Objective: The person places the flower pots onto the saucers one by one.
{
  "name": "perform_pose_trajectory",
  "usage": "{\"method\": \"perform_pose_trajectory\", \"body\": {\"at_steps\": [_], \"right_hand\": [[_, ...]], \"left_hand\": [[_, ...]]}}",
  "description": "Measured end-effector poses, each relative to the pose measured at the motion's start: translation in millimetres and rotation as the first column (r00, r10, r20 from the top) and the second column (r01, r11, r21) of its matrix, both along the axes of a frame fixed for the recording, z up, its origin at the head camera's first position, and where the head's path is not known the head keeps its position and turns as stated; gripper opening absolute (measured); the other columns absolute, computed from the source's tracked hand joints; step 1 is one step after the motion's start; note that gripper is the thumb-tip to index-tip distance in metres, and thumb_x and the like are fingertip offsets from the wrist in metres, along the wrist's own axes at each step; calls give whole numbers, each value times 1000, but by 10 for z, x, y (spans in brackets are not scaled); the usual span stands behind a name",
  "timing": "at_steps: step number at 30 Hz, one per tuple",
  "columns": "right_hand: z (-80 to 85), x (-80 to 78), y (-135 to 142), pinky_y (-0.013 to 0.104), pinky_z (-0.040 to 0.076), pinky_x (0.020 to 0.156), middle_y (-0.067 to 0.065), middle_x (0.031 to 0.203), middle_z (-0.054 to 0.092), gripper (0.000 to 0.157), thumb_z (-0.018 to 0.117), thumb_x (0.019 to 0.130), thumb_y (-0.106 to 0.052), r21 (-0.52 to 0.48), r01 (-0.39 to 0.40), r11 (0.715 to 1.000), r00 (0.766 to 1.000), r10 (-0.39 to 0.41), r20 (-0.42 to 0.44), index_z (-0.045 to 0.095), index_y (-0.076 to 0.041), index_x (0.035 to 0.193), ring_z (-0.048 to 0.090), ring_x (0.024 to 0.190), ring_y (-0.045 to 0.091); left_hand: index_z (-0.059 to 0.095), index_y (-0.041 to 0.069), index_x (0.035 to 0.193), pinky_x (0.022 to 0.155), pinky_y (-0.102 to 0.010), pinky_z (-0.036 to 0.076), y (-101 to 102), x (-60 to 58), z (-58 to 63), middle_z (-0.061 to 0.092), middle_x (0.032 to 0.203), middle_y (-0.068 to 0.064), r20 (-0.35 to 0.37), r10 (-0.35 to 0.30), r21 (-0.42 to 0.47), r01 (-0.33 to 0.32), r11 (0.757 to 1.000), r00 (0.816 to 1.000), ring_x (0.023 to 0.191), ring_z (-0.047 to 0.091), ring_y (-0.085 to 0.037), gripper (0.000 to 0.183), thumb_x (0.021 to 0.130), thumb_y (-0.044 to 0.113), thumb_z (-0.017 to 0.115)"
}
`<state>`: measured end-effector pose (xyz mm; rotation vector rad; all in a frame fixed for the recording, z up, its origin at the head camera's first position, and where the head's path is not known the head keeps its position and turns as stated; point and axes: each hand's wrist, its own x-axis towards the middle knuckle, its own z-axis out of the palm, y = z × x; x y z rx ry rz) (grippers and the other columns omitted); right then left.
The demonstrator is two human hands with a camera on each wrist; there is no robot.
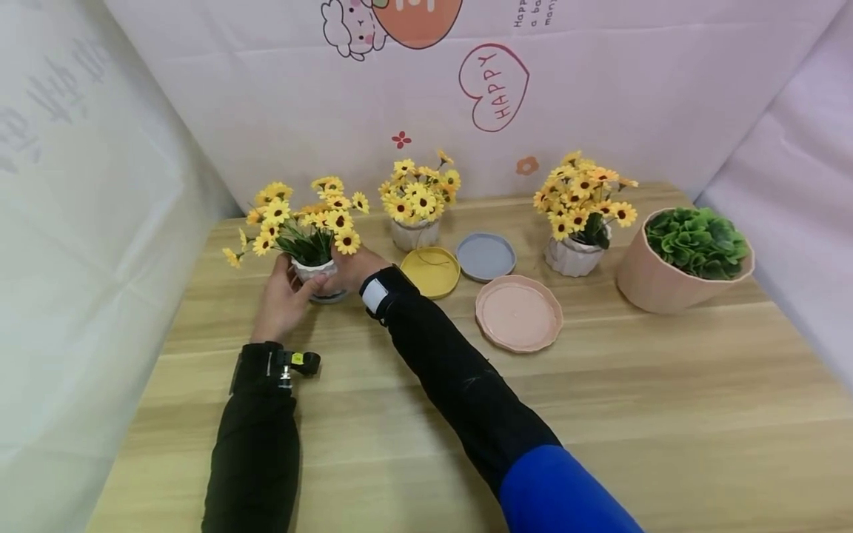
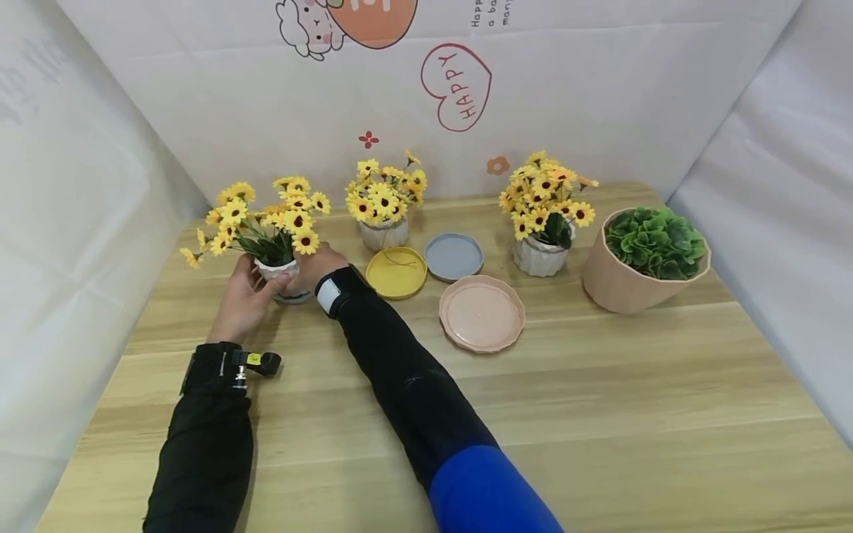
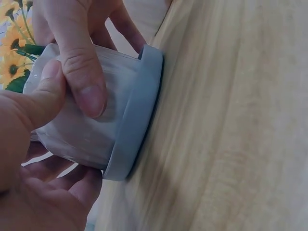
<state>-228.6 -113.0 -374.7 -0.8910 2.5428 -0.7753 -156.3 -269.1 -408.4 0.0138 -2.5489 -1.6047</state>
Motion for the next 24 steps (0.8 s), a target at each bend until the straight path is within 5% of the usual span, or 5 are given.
{"method": "perform_pose_trajectory", "body": {"at_steps": [8,16,19,22,24], "right_hand": [[-106,-48,-41,18,23,102,8,154,17,99,63,84,-58,137,20,990,998,-12,-59,10,-9,152,23,137,16],[-98,59,49,25,37,95,14,146,34,93,50,89,-64,244,41,969,987,-2,-159,14,-5,151,45,124,23],[-51,139,133,31,33,101,9,135,49,82,48,89,-66,251,7,968,973,52,-226,32,-11,148,48,120,25],[-24,239,254,36,39,94,3,109,62,58,53,88,-64,189,-13,982,968,60,-246,65,-15,117,49,115,27],[-27,305,348,33,45,82,1,97,61,47,60,85,-60,94,-7,996,973,29,-229,68,-17,103,52,105,25]], "left_hand": [[13,2,148,106,-41,27,87,129,253,24,148,-21,56,-55,14,54,998,997,136,24,-33,74,95,22,59],[10,10,151,106,-45,25,-52,89,194,20,151,-17,119,-109,-90,120,989,987,137,23,-33,82,93,35,62],[5,16,153,106,-48,25,-114,109,209,17,152,-17,163,-138,-132,160,978,977,137,22,-35,89,91,41,63],[3,18,153,104,-51,27,-141,157,271,19,151,-19,215,-172,-167,210,963,961,135,25,-37,91,90,45,63],[3,18,153,103,-53,27,-145,193,321,21,151,-18,236,-210,-187,256,948,949,134,27,-38,91,90,47,62]]}}
